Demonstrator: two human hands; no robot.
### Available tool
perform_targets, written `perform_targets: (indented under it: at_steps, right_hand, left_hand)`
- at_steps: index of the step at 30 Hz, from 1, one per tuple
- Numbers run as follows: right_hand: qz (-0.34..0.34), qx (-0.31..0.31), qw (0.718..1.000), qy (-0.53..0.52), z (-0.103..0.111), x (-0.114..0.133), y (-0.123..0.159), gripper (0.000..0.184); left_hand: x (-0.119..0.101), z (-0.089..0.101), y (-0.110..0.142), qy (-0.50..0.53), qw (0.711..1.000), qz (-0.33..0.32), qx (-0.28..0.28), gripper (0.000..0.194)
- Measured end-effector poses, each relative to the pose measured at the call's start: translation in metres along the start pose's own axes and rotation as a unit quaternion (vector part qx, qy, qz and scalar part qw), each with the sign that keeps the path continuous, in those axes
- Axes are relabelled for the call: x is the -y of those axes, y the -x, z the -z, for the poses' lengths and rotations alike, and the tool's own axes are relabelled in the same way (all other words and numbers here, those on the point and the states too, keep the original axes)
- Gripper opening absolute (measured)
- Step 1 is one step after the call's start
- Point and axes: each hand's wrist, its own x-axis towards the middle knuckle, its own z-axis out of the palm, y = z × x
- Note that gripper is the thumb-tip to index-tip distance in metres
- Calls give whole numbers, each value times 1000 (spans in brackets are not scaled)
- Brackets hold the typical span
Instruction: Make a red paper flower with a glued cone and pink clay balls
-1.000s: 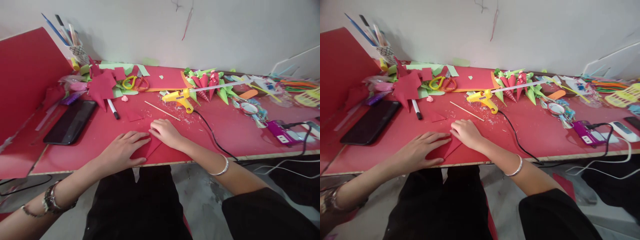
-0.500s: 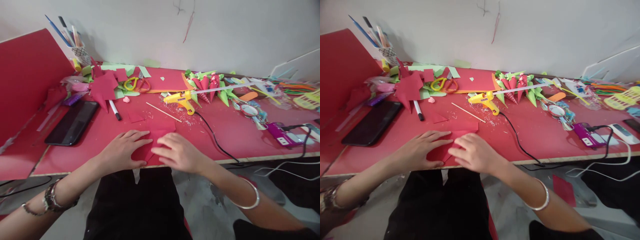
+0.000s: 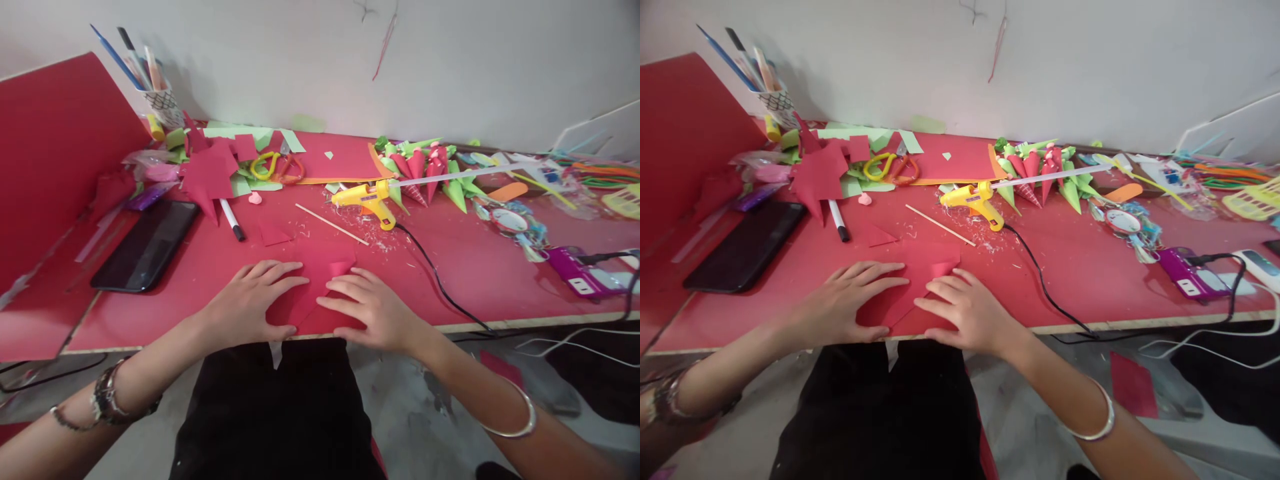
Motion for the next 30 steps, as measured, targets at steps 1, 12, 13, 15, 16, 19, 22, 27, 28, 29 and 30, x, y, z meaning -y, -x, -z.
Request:
perform_targets:
  at_steps: [1, 12, 13, 15, 16, 19, 22, 27, 28, 29, 30]
  right_hand:
    - [-14, -5, 1000, 2, 1, -4, 2, 40]
    - [-134, -55, 987, 66, 9, -43, 18, 33]
    - [-139, -57, 986, 78, 9, -45, 19, 34]
    - [-147, -61, 982, 99, 10, -47, 19, 34]
    - [-150, -65, 981, 101, 11, -46, 18, 34]
    - [-155, -77, 984, 36, 9, -35, 12, 36]
    - [-147, -82, 985, -49, 6, -21, 1, 46]
    - [-194, -75, 975, -82, 0, -15, -14, 39]
    - [-207, -73, 971, -93, -1, -16, -15, 36]
    - [-218, -71, 967, -109, -1, -17, -16, 34]
    - [-230, -71, 962, -132, -1, -18, -17, 32]
  left_hand:
    - [0, 0, 0, 1, 1000, 0, 1, 64]
    - [2, -1, 1, 4, 1000, -3, -8, 63]
    - [2, -1, 1, 2, 1000, -4, -10, 64]
    - [1, -1, 2, -3, 1000, -5, -14, 65]
    - [1, -1, 2, -5, 1000, -5, -17, 65]
    - [-1, 1, 3, -9, 1000, -15, -20, 66]
    - [-5, 6, 2, -15, 999, -28, -20, 68]
    - [-17, 11, 1, -55, 997, -36, -34, 65]
    - [-20, 11, 0, -69, 996, -32, -49, 62]
    - [-24, 11, -1, -86, 994, -29, -67, 59]
    - [-28, 11, -3, -105, 990, -28, -87, 56]
